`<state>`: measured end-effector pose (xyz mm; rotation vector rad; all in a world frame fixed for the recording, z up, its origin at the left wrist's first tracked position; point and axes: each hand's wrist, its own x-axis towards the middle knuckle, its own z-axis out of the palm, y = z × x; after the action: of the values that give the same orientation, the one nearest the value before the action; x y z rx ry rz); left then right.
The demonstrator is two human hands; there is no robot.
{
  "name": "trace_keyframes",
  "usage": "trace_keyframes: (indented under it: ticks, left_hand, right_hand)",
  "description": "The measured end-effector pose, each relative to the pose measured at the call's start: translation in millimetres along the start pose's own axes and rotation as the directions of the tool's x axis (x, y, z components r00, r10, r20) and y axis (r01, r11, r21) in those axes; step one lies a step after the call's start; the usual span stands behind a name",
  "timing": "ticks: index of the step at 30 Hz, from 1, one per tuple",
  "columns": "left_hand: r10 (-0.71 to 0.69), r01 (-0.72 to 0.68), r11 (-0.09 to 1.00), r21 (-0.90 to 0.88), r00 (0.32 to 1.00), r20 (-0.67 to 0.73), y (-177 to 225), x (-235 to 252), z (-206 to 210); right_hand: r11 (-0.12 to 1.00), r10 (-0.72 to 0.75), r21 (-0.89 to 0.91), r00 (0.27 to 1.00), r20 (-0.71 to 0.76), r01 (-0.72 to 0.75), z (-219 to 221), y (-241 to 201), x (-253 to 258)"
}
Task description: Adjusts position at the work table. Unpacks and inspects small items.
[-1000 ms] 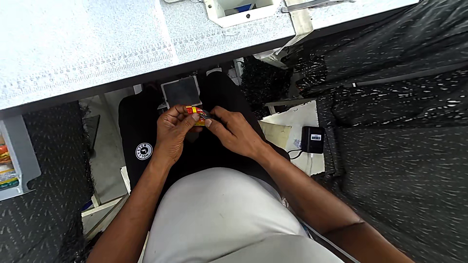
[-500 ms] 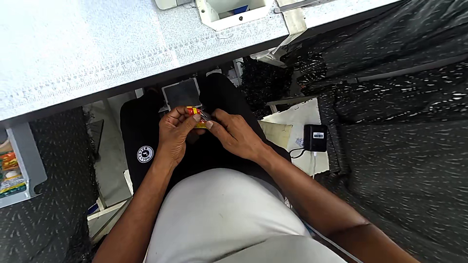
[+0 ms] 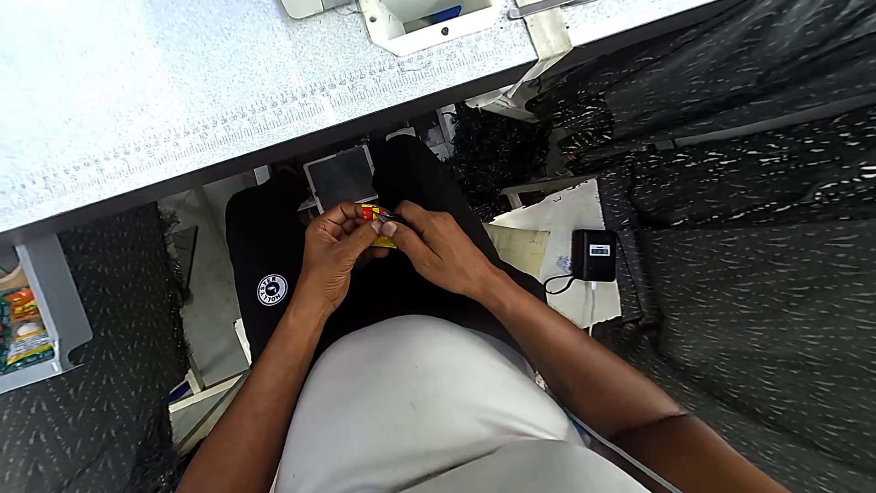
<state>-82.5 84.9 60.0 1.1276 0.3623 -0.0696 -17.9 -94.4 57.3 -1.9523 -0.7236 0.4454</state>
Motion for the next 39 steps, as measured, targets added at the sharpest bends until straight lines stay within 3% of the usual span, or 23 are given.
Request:
trace_keyframes:
  ticks: [4, 8, 10, 14, 17, 19, 22, 25, 34, 37, 39]
  left_hand:
    - [-0.027, 0.026, 0.999, -0.022, 1.0, -0.006, -1, 2, 3]
    - [-0.055, 0.055, 0.998, -0.043, 0.998, 0.004, 0, 1, 7]
    - [-0.057, 0.057, 0.995, -0.08, 0.998, -0.006, 0, 2, 6]
    - [-0.033, 0.032, 0.99, -0.141, 0.999, -0.011, 3, 2, 0]
    - [0.029, -0.027, 0.989, -0.148, 0.999, 0.013, 1, 3, -4]
    - [0.046, -0.044, 0.982, -0.181, 0.999, 0.005, 0, 4, -5]
    - [0.068, -0.062, 0.972, -0.228, 0.998, 0.016, -2, 3, -5]
    - [0.092, -0.082, 0.968, -0.236, 0.995, 0.032, -3, 1, -6]
    - [0.147, -0.115, 0.929, -0.351, 0.987, 0.067, -5, 1, -12]
    - [0.144, -0.086, 0.9, -0.427, 0.984, 0.105, -5, 2, -15]
    - [0.17, -0.09, 0.869, -0.487, 0.978, 0.124, -3, 4, -18]
  right_hand:
    - [0.999, -0.025, 0.026, 0.994, -0.105, 0.028, 8, 1, -2]
    - [0.949, 0.123, 0.311, 0.969, -0.212, -0.053, 14, 2, -6]
    - [0.876, 0.203, 0.474, 0.96, -0.192, -0.09, 9, 3, -6]
    - [0.839, 0.232, 0.52, 0.97, -0.078, -0.159, -3, 10, -9]
    - [0.703, 0.271, 0.651, 0.954, 0.126, -0.286, -2, 8, -10]
    - [0.612, 0.259, 0.728, 0.948, 0.185, -0.309, 1, 4, -8]
    - [0.436, 0.256, 0.858, 0.951, 0.172, -0.273, 5, -3, -4]
    - [0.369, 0.313, 0.896, 0.941, 0.13, -0.247, 6, -8, 0]
    - [0.343, 0.361, 0.907, 0.926, 0.113, -0.245, 11, -20, 5]
    - [0.471, 0.353, 0.849, 0.933, 0.068, -0.24, 14, -26, 8]
    - [0.618, 0.31, 0.76, 0.951, 0.003, -0.204, 17, -31, 12]
